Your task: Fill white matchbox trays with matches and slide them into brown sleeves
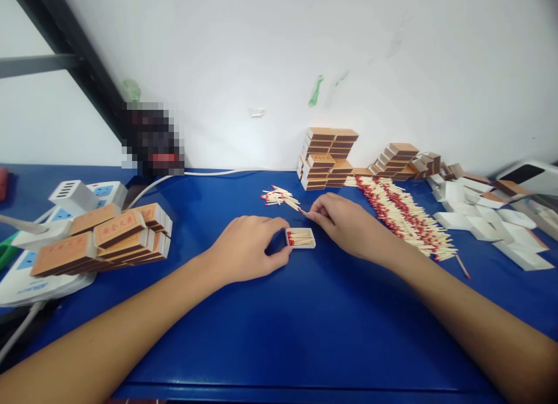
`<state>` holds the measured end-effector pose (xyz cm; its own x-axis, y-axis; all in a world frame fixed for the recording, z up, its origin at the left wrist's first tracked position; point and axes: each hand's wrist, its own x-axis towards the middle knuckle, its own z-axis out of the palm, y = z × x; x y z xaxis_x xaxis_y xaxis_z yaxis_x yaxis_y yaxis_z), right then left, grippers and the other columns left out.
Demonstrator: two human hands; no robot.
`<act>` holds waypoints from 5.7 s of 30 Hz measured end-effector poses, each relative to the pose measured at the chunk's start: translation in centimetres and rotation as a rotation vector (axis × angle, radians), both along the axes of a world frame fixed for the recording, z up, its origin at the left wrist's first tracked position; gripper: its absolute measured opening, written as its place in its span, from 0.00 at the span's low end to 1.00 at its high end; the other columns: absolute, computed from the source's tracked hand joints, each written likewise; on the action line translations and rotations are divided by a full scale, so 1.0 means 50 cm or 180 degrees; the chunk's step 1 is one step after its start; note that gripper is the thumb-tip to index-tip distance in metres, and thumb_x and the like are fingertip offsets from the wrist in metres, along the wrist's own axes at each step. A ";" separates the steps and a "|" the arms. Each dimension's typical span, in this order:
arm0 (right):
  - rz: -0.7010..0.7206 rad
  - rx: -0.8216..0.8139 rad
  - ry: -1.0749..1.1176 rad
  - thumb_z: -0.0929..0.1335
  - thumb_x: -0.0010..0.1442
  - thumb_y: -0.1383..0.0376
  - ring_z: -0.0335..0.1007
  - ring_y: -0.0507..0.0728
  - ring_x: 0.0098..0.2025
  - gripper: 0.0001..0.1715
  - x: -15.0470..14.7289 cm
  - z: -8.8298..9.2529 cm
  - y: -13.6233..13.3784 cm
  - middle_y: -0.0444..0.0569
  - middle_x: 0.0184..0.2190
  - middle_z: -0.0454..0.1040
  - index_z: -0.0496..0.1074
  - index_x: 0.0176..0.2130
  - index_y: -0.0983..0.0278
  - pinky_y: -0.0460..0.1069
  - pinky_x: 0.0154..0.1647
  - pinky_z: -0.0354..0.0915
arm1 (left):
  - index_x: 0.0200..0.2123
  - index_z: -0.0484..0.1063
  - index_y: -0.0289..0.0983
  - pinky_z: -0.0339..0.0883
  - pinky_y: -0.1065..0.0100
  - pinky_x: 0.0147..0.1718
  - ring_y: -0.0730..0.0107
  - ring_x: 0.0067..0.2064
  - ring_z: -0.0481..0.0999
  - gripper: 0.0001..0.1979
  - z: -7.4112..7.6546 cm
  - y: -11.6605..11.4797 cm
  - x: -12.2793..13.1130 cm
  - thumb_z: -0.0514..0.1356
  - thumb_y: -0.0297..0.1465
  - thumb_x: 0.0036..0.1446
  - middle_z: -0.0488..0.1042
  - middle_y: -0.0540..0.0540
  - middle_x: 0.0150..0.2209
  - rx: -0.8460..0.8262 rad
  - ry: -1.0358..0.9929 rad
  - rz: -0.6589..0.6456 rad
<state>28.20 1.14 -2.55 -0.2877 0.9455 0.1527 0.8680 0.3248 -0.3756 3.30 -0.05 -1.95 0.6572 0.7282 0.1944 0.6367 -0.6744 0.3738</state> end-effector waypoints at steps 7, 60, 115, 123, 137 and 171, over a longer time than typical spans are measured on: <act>0.0099 0.0059 0.0027 0.66 0.72 0.59 0.69 0.58 0.35 0.12 0.023 0.003 0.004 0.49 0.35 0.74 0.73 0.38 0.61 0.52 0.36 0.61 | 0.52 0.78 0.40 0.57 0.67 0.29 0.69 0.27 0.71 0.15 0.004 0.000 0.003 0.61 0.38 0.65 0.73 0.53 0.26 -0.0026 0.0108 0.0047; 0.0056 0.0453 0.0580 0.72 0.65 0.60 0.65 0.55 0.33 0.08 -0.043 -0.006 0.046 0.47 0.32 0.74 0.75 0.36 0.62 0.51 0.34 0.58 | 0.51 0.78 0.40 0.56 0.66 0.29 0.67 0.27 0.72 0.15 0.005 0.002 0.002 0.61 0.38 0.64 0.73 0.52 0.26 -0.0074 0.0154 0.0230; 0.0272 0.0407 0.0524 0.73 0.65 0.60 0.65 0.55 0.32 0.07 0.004 -0.019 0.028 0.46 0.33 0.70 0.79 0.37 0.61 0.52 0.35 0.62 | 0.51 0.78 0.40 0.56 0.66 0.29 0.69 0.27 0.71 0.15 0.001 0.001 0.004 0.62 0.38 0.64 0.73 0.53 0.26 -0.0060 0.0083 0.0214; 0.0207 0.0445 0.0380 0.72 0.67 0.61 0.65 0.55 0.32 0.08 0.007 -0.025 0.030 0.46 0.33 0.70 0.78 0.37 0.62 0.51 0.35 0.61 | 0.51 0.78 0.40 0.57 0.66 0.29 0.69 0.27 0.71 0.15 0.000 0.000 0.003 0.62 0.38 0.64 0.73 0.53 0.26 -0.0020 0.0086 0.0193; 0.0119 0.0469 0.0281 0.71 0.68 0.62 0.65 0.56 0.31 0.07 0.012 -0.033 0.035 0.47 0.32 0.70 0.77 0.38 0.62 0.52 0.33 0.60 | 0.52 0.79 0.40 0.55 0.66 0.29 0.70 0.26 0.70 0.16 -0.003 0.003 0.006 0.62 0.39 0.64 0.72 0.54 0.25 -0.0027 0.0066 0.0202; 0.0354 0.0700 0.0015 0.67 0.71 0.62 0.72 0.59 0.38 0.04 0.031 -0.043 0.042 0.52 0.42 0.74 0.70 0.44 0.61 0.54 0.37 0.66 | 0.52 0.79 0.40 0.56 0.66 0.28 0.70 0.27 0.71 0.15 0.001 0.000 0.004 0.62 0.38 0.65 0.74 0.53 0.26 0.0002 0.0109 0.0171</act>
<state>29.75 3.23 -4.68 -0.3869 0.8519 0.3530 0.8208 0.4926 -0.2891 3.48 -0.07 -1.89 0.6235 0.7625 0.1729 0.6844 -0.6392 0.3508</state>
